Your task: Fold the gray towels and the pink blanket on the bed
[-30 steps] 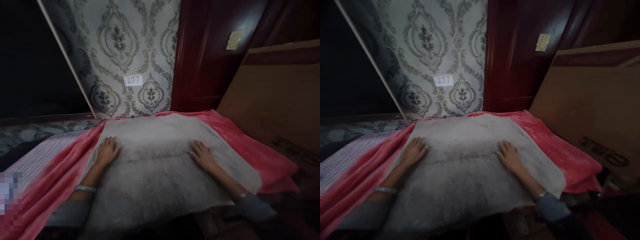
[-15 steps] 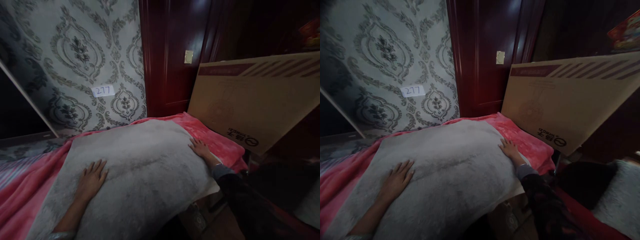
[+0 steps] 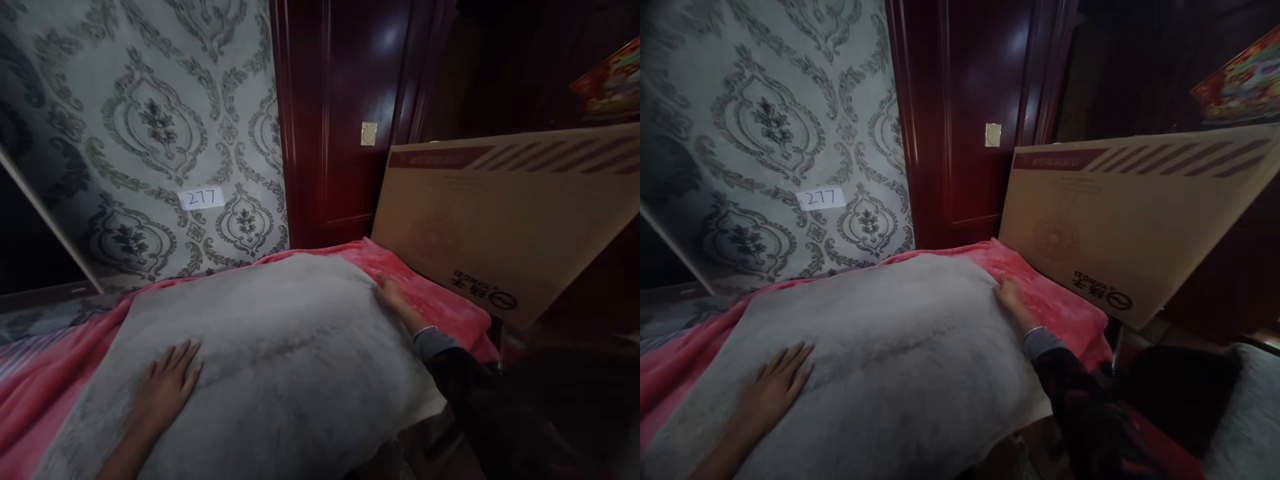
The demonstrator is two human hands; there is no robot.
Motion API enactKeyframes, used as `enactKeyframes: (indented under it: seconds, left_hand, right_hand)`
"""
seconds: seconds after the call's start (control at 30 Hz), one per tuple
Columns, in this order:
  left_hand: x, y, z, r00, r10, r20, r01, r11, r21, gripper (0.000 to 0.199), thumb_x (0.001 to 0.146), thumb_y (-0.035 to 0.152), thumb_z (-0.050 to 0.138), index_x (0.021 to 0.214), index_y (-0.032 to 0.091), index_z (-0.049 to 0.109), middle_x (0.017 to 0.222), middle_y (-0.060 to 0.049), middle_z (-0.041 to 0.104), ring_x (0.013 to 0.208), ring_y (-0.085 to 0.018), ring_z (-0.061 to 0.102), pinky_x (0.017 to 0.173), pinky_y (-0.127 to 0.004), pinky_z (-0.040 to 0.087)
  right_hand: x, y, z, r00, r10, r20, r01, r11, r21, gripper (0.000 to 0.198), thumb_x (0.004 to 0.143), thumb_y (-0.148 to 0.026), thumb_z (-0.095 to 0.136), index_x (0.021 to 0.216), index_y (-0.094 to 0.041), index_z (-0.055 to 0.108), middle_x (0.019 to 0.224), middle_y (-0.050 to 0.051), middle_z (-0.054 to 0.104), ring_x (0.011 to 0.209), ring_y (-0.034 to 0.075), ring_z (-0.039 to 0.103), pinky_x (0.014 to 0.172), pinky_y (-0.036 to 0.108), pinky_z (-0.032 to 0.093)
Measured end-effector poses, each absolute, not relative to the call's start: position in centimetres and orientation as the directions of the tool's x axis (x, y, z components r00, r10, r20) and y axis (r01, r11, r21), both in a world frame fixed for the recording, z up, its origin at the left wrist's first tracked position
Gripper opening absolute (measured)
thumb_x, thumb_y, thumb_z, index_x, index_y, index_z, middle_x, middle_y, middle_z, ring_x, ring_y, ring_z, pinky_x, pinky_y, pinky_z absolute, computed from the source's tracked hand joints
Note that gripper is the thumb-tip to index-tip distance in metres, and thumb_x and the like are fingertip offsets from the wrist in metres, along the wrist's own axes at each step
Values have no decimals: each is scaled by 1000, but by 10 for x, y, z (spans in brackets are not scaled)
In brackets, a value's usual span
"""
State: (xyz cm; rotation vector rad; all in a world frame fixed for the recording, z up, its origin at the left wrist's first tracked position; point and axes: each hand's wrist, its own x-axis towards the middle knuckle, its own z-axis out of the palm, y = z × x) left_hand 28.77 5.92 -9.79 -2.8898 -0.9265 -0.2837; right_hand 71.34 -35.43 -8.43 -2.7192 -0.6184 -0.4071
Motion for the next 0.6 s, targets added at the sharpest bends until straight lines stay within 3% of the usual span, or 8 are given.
enactKeyframes:
  seconds: [0.13,0.23,0.3,0.43,0.6]
  left_hand:
    - [287,69,-105,793,571,211,587,-810,-14,67,87,49,32,148,24,50,156,-2,44,148,-31,33,119,-52,29]
    - [285,75,-111,781,581,230,596,-803,8,67,84,52,37,145,30,53,153,1,47,147,-30,35,119,-53,31]
    - [284,78,-113,782,582,223,595,-804,14,68,82,53,38,145,31,53,152,2,47,148,-30,34,119,-53,32]
    - [280,79,-115,792,573,210,582,-813,22,67,85,53,36,145,28,53,153,2,45,148,-29,33,119,-52,32]
    - [278,76,-115,811,539,228,556,-831,-10,63,89,49,36,145,26,52,154,0,45,147,-30,35,117,-54,35]
  right_hand:
    - [727,-309,-69,857,415,305,494,-830,-258,56,102,-32,37,150,-6,42,149,18,50,136,28,46,111,34,36]
    - [735,-273,-77,791,553,261,604,-773,-195,59,102,-40,35,158,-19,31,164,9,27,148,29,27,119,45,26]
    - [742,-256,-90,770,619,155,638,-753,-161,61,102,-49,33,159,-26,28,166,6,22,151,32,20,118,54,23]
    - [766,-244,-111,805,587,82,593,-794,-132,63,102,-58,28,159,-31,27,167,5,19,152,31,17,118,55,20]
    - [791,-244,-116,856,514,64,517,-846,-130,62,102,-56,24,159,-31,27,166,4,22,150,29,24,120,49,20]
